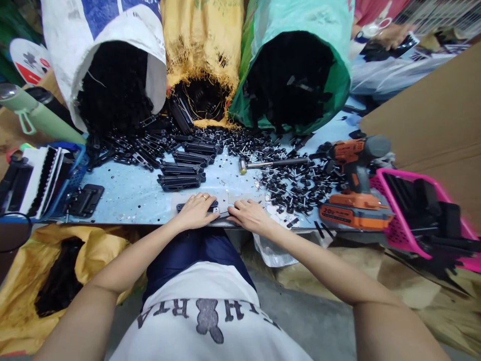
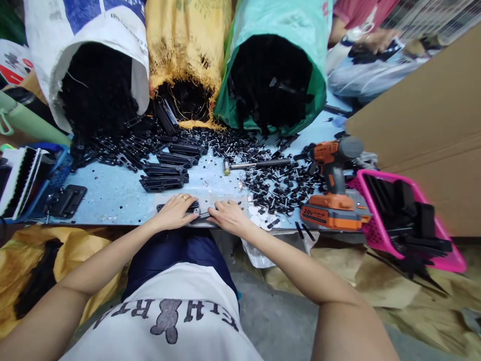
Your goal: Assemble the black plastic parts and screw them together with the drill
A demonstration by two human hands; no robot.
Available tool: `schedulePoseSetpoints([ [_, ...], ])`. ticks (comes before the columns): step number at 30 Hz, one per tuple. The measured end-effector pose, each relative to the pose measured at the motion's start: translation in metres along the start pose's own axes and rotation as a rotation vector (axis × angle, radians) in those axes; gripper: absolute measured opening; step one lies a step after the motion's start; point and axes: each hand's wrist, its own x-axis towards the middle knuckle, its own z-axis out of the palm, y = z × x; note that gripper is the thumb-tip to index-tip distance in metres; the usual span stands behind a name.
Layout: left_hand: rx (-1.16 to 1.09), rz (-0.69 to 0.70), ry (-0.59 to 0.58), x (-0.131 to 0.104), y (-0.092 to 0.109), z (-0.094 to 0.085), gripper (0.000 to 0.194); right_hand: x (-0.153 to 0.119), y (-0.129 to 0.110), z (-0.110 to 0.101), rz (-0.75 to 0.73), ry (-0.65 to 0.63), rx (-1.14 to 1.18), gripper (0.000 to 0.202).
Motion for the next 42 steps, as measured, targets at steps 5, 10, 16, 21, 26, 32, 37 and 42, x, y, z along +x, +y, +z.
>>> schedulePoseSetpoints([
  [5, 0.016, -0.005, 0.078, -0.002, -0.001, 0.004, 0.067, -0.003, -0.013, -0.007, 0.092, 0.084, -0.029, 0.04],
  [10, -0.037, 0.033, 0.194, -0.006, -0.007, 0.01, 0.053, -0.003, -0.019, -0.027, 0.114, 0.176, -0.068, 0.032],
  [16, -0.069, 0.008, 0.261, -0.004, -0.005, 0.008, 0.047, 0.004, -0.013, -0.037, 0.099, 0.165, -0.063, 0.032],
  [21, -0.056, 0.002, 0.17, 0.006, 0.001, 0.007, 0.05, 0.001, -0.004, -0.019, 0.144, 0.205, -0.046, 0.035],
  [26, -0.002, 0.121, 0.166, 0.084, 0.008, -0.009, 0.042, -0.013, 0.015, 0.011, 0.221, 0.277, 0.024, 0.039],
  [32, 0.23, -0.143, 0.233, 0.202, 0.003, -0.027, 0.031, -0.028, 0.013, 0.029, 0.267, 0.281, 0.138, 0.037],
  [37, 0.231, -0.135, 0.232, 0.214, 0.008, -0.021, 0.03, -0.008, 0.067, 0.002, 0.479, 0.349, 0.167, 0.032],
  [42, 0.2, -0.099, 0.335, 0.15, 0.005, -0.034, 0.03, 0.047, 0.155, -0.02, 0.888, 0.158, 0.136, 0.024],
])
